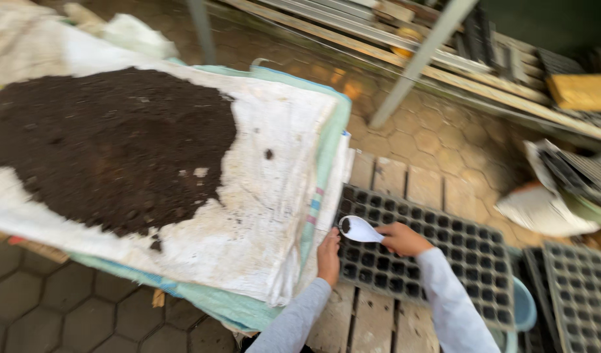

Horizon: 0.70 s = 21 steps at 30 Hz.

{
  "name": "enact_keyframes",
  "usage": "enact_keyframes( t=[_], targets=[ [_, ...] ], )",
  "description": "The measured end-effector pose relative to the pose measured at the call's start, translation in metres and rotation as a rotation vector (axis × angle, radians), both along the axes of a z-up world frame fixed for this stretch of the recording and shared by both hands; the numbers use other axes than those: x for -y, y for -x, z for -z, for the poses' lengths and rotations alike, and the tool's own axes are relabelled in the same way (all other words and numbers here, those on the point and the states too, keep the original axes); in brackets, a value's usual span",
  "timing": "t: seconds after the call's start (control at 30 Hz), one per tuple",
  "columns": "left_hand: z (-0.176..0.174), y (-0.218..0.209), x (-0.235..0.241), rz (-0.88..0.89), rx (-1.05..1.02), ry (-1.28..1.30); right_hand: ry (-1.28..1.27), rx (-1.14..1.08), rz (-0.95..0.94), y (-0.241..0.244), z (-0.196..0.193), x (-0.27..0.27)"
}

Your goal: The person fills the cells of a seedling tray with soil using a small white scoop. They repeatedly scoop soil from a large pile on a sack and pour it into the individual compartments of the tray, working systematically across the grid.

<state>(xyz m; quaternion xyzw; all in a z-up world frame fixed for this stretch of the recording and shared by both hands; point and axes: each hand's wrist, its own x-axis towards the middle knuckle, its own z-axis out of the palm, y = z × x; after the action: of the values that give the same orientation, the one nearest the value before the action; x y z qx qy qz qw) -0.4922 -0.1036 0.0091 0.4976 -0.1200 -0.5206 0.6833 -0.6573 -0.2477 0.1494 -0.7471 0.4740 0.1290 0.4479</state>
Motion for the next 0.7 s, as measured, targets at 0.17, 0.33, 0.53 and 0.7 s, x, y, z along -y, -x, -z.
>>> enact_keyframes(
  t=[0.17,0.33,0.53,0.7],
  targets=[
    [-0.074,-0.079,-0.003,-0.123,0.35,0.076,-0.047,0.255,0.051,-0.058,-0.026,0.001],
    [-0.102,-0.194,-0.013,-0.383,0.581,-0.017,0.004,0.302,-0.039,-0.182,-0.026,-0.002],
    [-0.06,-0.338,-0.042,-0.523,0.696,-0.297,0.14,0.282,-0.195,-0.364,-0.001,-0.018],
    [-0.023,-0.434,-0.074,-0.5,0.875,-0.534,0.51,0.179,-0.409,-0.493,0.04,-0.041]
  ],
)
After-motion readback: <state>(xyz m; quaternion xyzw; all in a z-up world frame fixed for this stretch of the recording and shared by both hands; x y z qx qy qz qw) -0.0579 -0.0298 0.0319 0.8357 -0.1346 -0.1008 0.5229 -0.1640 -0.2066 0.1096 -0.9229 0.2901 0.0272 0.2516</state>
